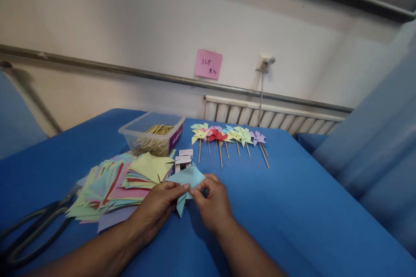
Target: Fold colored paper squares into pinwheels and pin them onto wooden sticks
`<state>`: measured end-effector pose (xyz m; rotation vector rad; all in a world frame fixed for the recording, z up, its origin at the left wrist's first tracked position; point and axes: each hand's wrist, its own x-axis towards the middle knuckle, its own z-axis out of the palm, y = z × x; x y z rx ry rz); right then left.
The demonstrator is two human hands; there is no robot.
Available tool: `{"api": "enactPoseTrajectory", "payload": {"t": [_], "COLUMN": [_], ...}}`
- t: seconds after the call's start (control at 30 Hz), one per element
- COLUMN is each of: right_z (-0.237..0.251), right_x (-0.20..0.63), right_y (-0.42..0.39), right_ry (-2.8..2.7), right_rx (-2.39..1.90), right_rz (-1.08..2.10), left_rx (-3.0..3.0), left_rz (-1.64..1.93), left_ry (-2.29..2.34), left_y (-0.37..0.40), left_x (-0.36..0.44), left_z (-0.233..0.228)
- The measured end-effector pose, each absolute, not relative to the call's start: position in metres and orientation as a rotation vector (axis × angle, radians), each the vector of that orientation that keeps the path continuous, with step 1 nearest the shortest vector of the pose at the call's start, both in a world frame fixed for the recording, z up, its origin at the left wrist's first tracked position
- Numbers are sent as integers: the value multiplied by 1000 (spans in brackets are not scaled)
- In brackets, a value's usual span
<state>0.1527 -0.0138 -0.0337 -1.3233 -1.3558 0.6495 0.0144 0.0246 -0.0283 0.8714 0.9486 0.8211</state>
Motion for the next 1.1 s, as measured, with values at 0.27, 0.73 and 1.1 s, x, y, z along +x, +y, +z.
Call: {"api": "enactPoseTrajectory", "payload": {"t": [0.27, 0.73, 1.1], "right_z": [-34, -40, -38], "right_x": [154, 153, 155], "right_y": [-15, -12, -11], "right_ry": [-1358, -1200, -1307], "right_rx": [-1343, -1249, -1335], "right_rz": [633, 965, 770], "left_rx": [918, 885, 915], "left_rz": [803, 819, 772], "left_ry": [914, 923, 903], "left_y": [25, 25, 24], "left_x": [13, 13, 13], "left_z": [-32, -28, -28]}}
